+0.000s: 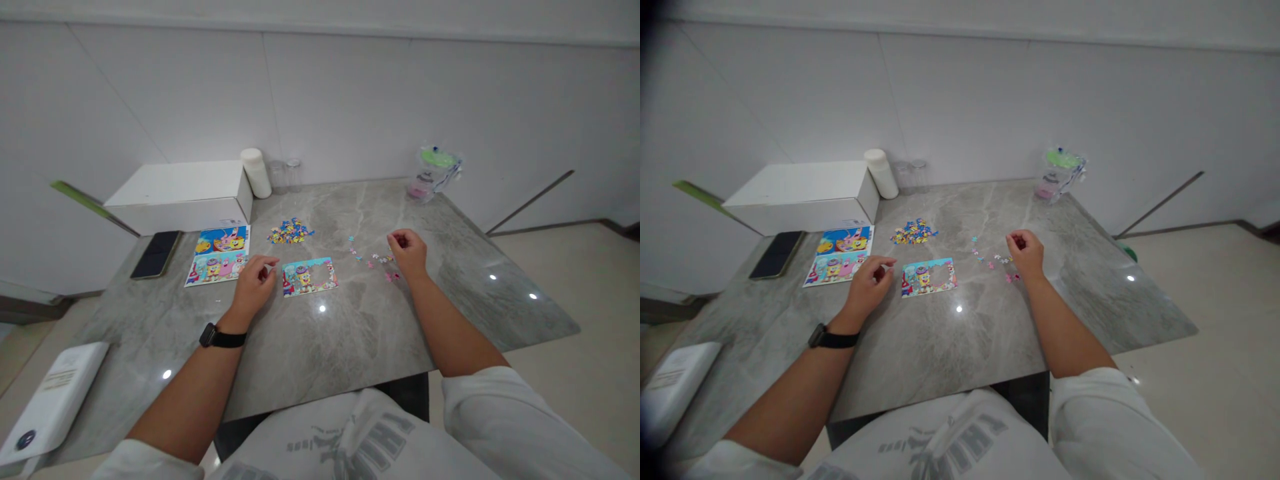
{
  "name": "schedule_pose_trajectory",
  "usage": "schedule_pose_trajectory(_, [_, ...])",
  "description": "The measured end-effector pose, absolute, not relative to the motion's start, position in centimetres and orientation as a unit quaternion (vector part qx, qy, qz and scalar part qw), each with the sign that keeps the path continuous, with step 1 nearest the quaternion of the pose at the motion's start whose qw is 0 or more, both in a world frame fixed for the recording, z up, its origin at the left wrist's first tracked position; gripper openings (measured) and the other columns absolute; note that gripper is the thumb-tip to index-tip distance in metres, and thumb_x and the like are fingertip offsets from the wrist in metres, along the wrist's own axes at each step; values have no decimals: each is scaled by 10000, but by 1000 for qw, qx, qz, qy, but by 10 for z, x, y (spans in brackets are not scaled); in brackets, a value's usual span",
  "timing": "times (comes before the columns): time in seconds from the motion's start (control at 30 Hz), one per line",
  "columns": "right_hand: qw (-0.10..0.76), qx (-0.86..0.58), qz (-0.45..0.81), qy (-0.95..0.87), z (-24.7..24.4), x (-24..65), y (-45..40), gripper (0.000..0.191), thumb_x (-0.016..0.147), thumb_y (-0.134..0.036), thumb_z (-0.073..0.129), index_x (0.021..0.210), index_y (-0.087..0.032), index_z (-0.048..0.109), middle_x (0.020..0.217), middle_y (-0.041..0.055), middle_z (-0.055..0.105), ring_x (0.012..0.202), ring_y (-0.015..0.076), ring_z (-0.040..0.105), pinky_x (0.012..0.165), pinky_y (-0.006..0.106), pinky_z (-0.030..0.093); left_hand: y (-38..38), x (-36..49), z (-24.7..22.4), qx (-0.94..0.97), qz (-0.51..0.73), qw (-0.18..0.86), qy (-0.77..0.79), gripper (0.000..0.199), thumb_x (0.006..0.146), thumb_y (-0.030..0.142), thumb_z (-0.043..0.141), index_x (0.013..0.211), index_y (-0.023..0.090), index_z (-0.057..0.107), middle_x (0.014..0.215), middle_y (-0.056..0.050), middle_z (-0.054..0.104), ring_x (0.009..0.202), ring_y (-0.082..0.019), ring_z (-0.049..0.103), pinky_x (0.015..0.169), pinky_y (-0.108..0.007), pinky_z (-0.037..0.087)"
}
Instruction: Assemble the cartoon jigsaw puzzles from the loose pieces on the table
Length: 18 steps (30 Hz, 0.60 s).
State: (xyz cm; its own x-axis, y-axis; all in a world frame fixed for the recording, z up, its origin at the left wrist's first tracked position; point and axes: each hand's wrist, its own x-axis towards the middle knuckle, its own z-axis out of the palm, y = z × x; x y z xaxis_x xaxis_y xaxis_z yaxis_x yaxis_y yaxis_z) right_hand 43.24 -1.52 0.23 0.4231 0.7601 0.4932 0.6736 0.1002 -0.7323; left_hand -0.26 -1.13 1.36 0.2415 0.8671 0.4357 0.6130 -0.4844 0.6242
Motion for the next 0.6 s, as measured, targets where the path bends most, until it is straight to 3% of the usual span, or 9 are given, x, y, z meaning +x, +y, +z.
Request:
schedule_pose_trajectory(0.27, [525, -674, 58, -516, 3, 435, -15, 361, 906, -498, 569, 1050, -199, 711, 895, 57, 713, 786, 196, 647, 768, 326, 536, -13, -1, 16, 765, 382, 178, 486, 220, 943, 228, 565, 1116, 206, 700, 994, -33, 678, 705, -136, 553, 704, -285, 485])
schedule_pose_trajectory(0.6, [600, -655, 41, -457, 7, 463, -11, 347, 880, -439, 598, 1084, -185, 718, 872, 35, 679, 729, 156, 603, 701, 282, 497, -11, -1, 12, 768, 385, 173, 482, 230, 935, 229, 569, 1112, 199, 713, 994, -37, 683, 712, -139, 563, 709, -284, 484])
